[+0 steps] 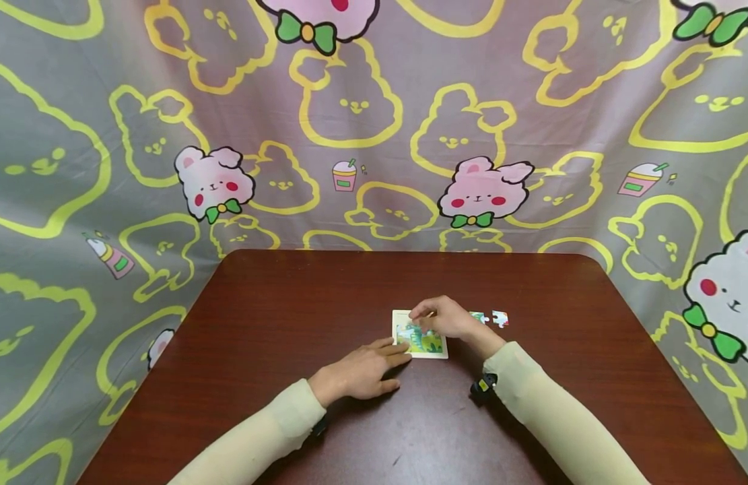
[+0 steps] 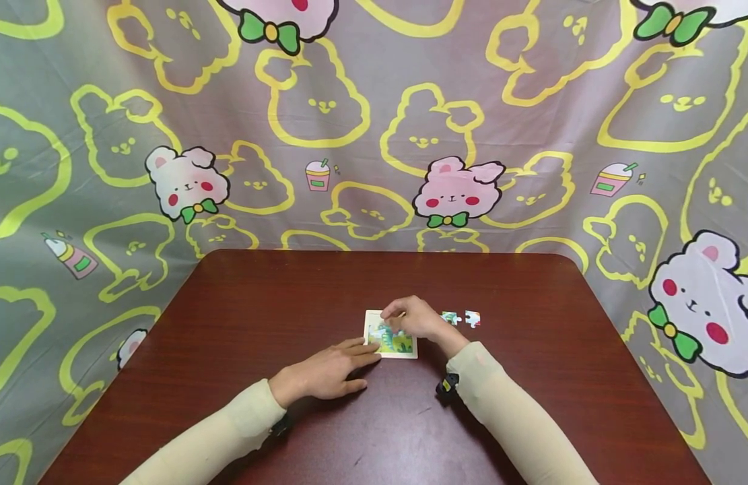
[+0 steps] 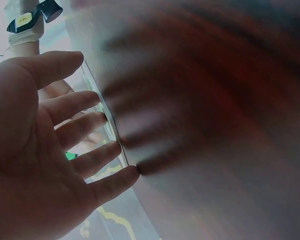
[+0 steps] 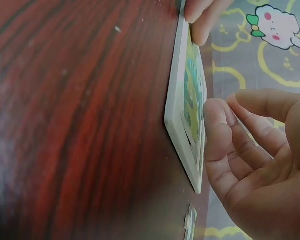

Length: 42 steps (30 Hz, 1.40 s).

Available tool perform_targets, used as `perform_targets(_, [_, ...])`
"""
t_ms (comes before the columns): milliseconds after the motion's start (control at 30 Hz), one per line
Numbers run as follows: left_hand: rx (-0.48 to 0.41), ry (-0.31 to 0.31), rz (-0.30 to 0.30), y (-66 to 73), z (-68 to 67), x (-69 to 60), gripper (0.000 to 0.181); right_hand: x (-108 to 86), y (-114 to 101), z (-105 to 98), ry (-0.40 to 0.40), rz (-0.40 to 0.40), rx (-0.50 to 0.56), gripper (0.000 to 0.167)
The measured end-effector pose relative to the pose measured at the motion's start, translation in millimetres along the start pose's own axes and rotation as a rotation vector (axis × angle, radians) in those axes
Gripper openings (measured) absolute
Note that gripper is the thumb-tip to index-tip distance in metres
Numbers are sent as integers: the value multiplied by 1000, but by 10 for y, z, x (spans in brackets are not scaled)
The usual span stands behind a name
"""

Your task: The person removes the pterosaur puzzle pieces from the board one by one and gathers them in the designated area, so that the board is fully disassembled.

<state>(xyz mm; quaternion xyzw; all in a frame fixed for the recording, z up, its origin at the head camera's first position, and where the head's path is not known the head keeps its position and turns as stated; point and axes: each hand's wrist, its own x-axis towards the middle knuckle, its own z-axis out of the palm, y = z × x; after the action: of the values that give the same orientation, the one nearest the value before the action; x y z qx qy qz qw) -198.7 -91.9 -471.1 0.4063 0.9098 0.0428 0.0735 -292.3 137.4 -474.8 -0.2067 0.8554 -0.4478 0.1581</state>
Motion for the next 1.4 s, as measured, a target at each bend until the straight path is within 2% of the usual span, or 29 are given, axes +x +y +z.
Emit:
perform_targets(367, [-3, 1, 13, 0, 6, -18, 55, 20, -31, 77, -19, 0, -49, 19])
perform_targets(600, [6, -1, 21, -3, 13, -18, 55, 52, -24, 122, -10, -60, -102, 20])
perform_targets(1033, [-3, -6, 20, -6, 11, -9, 54, 87, -32, 144, -21, -42, -47, 34])
perform_targets(1400, [-1, -4, 21, -20, 17, 4, 55, 74, -51, 134, -28, -17, 25, 28])
